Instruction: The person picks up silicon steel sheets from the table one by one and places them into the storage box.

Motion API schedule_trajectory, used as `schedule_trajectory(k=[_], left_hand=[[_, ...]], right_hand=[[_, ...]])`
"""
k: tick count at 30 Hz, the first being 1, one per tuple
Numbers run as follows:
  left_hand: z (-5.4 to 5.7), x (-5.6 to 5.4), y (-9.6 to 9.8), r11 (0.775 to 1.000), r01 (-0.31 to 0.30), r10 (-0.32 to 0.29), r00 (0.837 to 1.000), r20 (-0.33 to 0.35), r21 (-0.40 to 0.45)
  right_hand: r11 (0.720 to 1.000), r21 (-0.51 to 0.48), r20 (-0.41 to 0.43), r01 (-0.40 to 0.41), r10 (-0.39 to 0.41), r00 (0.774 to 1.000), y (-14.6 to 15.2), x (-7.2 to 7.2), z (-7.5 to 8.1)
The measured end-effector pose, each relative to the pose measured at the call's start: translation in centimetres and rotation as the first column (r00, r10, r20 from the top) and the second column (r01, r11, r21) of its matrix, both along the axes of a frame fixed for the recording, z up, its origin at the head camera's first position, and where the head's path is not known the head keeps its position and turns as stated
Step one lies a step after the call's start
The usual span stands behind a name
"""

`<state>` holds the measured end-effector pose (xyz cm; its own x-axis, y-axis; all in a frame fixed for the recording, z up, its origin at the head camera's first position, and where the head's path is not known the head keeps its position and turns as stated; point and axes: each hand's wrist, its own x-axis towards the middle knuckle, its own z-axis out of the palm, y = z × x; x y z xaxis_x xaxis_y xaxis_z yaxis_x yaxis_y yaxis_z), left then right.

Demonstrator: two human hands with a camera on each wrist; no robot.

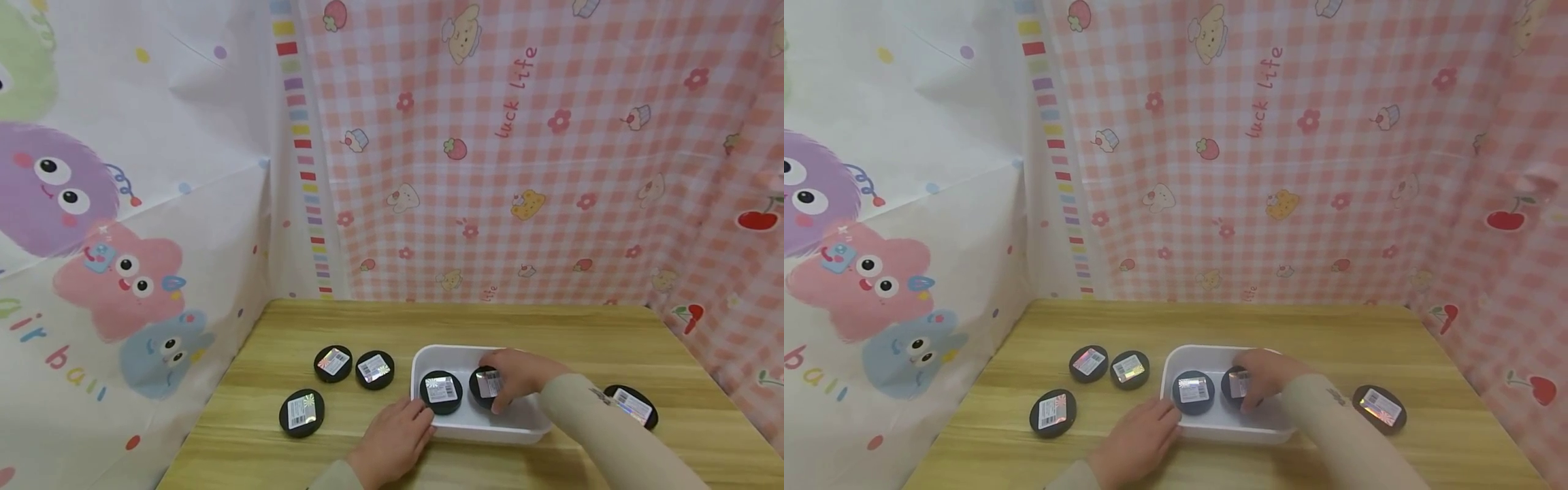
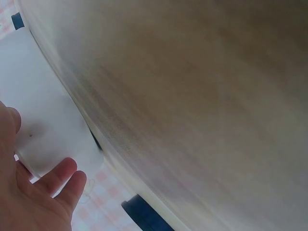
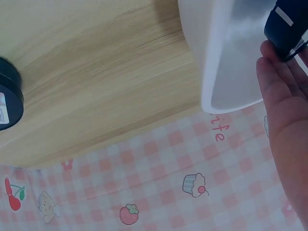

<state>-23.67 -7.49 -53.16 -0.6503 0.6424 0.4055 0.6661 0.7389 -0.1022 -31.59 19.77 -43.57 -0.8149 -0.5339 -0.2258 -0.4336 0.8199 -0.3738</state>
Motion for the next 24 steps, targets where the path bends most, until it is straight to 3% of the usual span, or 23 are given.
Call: schedule_trajectory(k=[11,19,24], left_hand=[[0.7,0.4,0.1,1.000,0.000,0.000,1.000,0.002,0.002],[0.6,0.3,0.0,1.000,0.005,-0.005,1.000,-0.021,0.008],[0.5,0.3,0.1,1.000,0.001,-0.001,1.000,-0.022,0.003]], right_hand=[[0.998,0.048,0.023,0.028,-0.030,0.999,-0.9,-0.2,-0.3],[0.991,0.131,-0.047,-0.021,0.027,0.999,-1.2,0.0,-0.4],[0.985,0.169,-0.068,-0.012,0.024,0.997,-1.3,0.0,-0.7]])
